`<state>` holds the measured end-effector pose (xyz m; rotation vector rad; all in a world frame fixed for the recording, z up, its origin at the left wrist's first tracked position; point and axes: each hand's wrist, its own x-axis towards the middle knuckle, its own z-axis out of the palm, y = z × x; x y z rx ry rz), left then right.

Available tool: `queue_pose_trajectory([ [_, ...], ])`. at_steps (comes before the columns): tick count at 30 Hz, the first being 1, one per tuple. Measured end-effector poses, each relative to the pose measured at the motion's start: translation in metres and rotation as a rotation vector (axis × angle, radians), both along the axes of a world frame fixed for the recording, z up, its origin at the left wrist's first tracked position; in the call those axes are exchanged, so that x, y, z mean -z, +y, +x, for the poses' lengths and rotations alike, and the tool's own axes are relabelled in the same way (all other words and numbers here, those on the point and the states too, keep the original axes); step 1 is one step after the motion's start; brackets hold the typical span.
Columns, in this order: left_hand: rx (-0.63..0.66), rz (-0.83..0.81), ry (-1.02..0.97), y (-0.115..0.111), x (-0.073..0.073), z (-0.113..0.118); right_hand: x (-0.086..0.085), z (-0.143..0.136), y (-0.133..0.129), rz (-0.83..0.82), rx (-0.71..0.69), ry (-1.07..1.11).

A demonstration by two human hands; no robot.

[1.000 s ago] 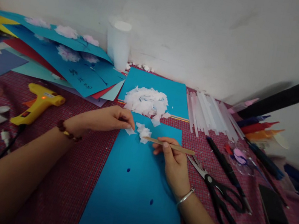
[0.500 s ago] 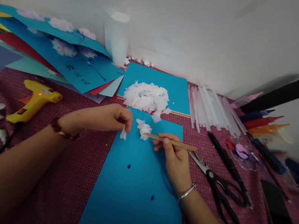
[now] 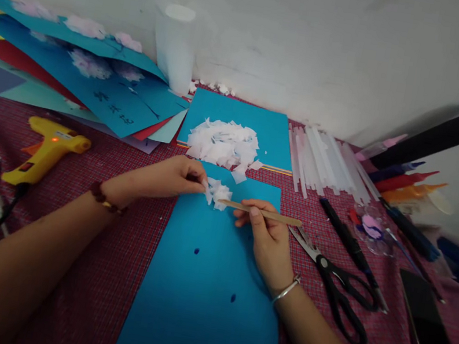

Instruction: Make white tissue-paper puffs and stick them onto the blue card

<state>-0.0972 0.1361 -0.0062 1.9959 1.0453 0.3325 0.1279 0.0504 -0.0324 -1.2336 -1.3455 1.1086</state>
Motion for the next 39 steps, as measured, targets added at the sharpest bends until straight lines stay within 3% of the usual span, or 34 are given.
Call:
queue_pose_trajectory([
  [6,0.173,0.007,0.141,0.004,-0.012,-0.015,0.0,0.0,0.0,-0.004,-0.008,0.0],
  [15,0.076,0.441,0.328,-0.01,0.0,0.019,0.0,0.0,0.0,0.009,0.0,-0.022],
  [23,0.092,0.548,0.344,-0.01,0.005,0.021,-0.004,-0.004,-0.012,0.155,0.076,-0.012],
  [31,0.078,0.581,0.285,-0.008,0.015,0.017,-0.008,-0.017,-0.012,0.29,-0.126,-0.363],
  [39,0.048,0.547,0.227,-0.01,0.013,0.012,-0.011,-0.019,-0.01,0.401,-0.214,-0.604],
])
